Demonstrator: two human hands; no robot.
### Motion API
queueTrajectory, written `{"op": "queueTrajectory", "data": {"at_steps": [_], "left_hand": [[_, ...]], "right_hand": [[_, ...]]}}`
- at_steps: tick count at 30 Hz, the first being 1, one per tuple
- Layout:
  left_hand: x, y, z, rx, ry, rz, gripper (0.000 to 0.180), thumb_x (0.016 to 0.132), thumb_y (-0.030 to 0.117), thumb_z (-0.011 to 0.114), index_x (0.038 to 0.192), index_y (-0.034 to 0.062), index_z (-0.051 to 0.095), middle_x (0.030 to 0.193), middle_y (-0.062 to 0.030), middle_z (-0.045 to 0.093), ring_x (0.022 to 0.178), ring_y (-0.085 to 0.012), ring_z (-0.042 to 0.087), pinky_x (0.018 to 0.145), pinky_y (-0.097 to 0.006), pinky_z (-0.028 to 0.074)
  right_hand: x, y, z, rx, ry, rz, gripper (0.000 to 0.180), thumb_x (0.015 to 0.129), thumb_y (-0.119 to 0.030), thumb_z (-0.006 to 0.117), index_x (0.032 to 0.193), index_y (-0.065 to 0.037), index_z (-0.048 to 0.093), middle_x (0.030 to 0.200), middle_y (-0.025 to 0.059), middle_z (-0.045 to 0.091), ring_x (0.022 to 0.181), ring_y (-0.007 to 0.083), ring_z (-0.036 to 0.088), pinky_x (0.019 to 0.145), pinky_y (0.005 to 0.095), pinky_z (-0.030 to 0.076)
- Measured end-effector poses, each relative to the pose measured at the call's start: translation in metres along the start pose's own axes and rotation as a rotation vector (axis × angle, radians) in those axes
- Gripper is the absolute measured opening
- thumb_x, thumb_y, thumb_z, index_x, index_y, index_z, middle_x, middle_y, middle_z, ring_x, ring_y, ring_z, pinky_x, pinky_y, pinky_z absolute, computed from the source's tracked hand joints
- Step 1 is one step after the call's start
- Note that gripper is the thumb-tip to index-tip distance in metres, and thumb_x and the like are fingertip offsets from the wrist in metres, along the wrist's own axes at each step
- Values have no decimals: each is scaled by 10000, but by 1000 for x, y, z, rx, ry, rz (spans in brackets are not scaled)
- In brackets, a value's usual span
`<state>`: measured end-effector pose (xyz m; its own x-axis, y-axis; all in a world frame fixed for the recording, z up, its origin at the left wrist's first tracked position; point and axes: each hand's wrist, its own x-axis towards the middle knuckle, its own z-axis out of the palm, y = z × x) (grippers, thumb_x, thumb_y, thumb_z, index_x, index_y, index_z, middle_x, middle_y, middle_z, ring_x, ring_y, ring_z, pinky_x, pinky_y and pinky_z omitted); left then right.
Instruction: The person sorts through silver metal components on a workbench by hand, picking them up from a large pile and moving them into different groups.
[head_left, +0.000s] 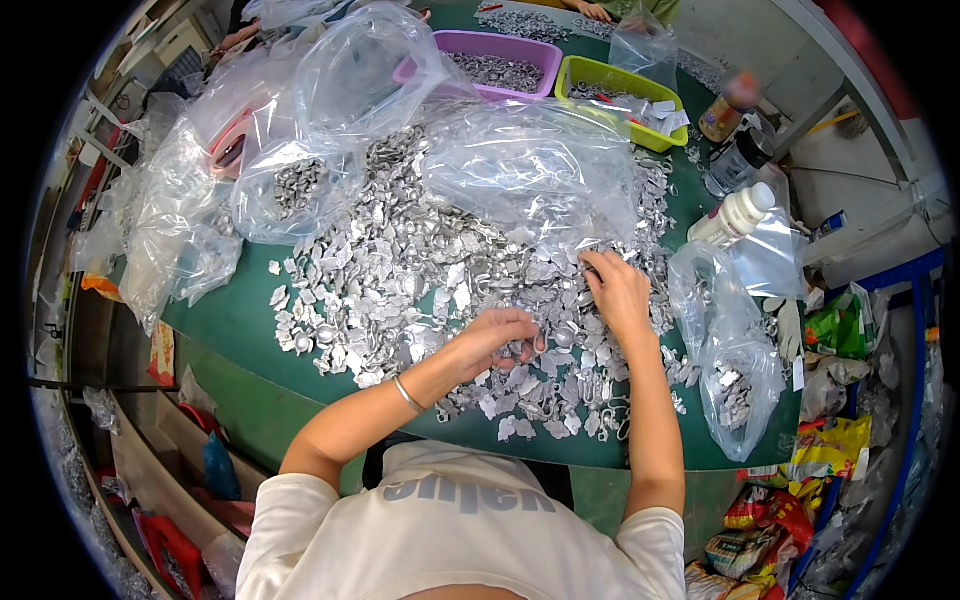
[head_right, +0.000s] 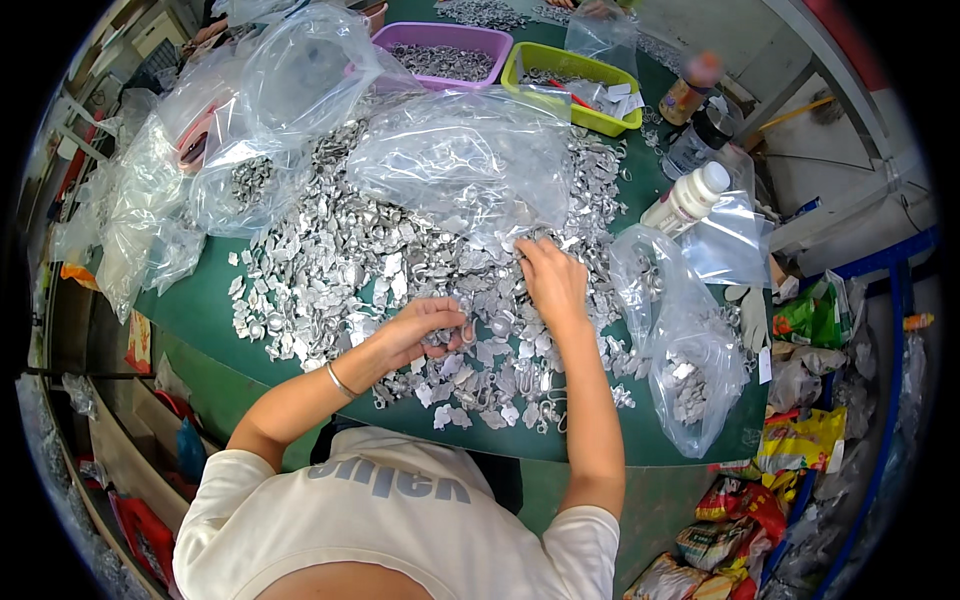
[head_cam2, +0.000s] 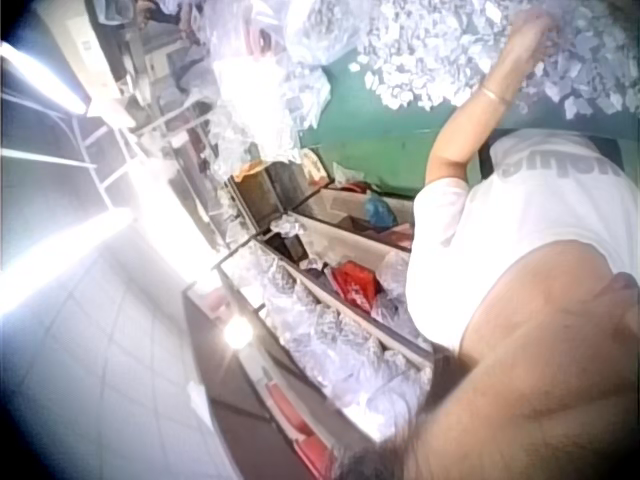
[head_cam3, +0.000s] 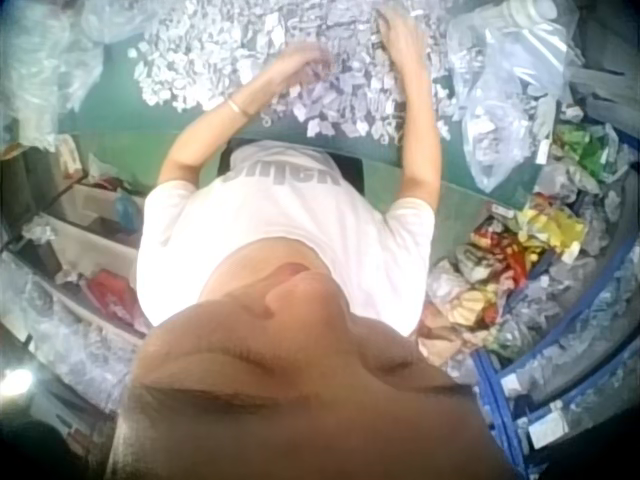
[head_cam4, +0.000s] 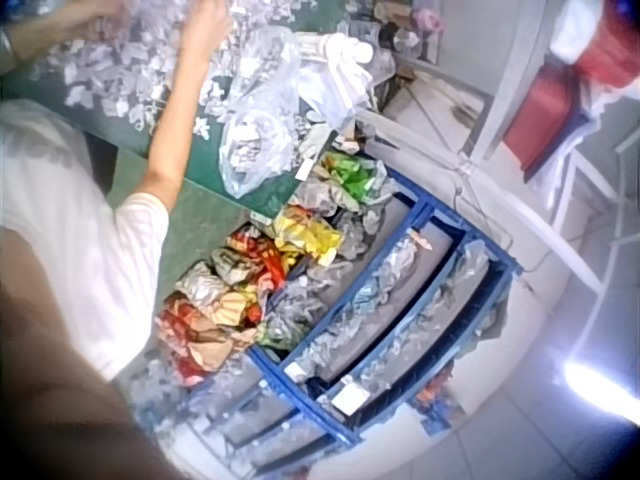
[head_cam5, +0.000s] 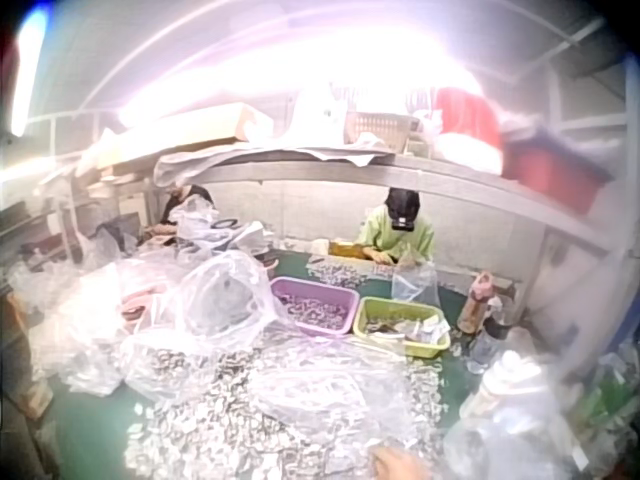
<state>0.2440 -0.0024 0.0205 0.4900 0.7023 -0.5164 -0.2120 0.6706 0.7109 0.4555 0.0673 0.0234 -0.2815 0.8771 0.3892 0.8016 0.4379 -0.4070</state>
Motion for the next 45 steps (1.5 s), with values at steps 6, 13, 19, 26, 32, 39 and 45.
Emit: {"op": "queueTrajectory", "data": {"at_steps": [6,13,19,26,32,39,45], "left_hand": [[-3,-1,5,31,43,34,192,848,117,606,1028,64,566,802,-26,613,629,-67,532,448,-170,344],[-4,-4,8,172,37,159,236,801,84,671,1003,58,554,791,-38,616,619,-70,535,473,-184,380],[4,-20,-1,832,242,629,260,740,132,740,911,41,567,730,-18,603,624,-87,542,533,-195,429],[-17,10,17,306,43,115,135,810,151,668,761,41,607,682,-29,586,624,-93,537,440,-195,374],[-10,2,10,-196,30,-25,266,904,260,526,859,21,633,744,-98,602,549,-104,497,395,-194,327],[-6,0,16,-231,55,-47,238,896,255,549,946,33,619,818,-51,620,637,-90,511,426,-182,331],[3,-11,17,-329,60,-3,197,884,206,573,978,35,606,741,-9,576,640,-84,494,453,-188,330]], "right_hand": [[-17,16,0,996,22,354,125,841,-83,576,956,-35,572,725,20,527,498,119,444,439,236,351],[-48,-12,-7,2009,-143,979,220,938,-253,462,955,-42,519,759,51,494,478,103,392,350,201,273],[-54,-15,-9,1691,-98,920,192,914,-218,524,845,-41,554,637,25,471,464,106,407,374,209,273],[-27,5,11,382,277,218,180,802,-211,667,864,-43,640,670,65,637,541,229,580,493,352,430],[-8,-12,18,-261,61,214,164,761,-215,681,848,-82,641,716,131,641,612,319,615,540,377,462],[-18,14,12,357,256,66,86,825,-108,581,867,-50,534,689,89,600,572,187,574,443,330,423],[-22,1,-12,1562,187,732,81,826,-89,580,844,-85,501,723,63,539,512,141,454,392,212,301]]}}
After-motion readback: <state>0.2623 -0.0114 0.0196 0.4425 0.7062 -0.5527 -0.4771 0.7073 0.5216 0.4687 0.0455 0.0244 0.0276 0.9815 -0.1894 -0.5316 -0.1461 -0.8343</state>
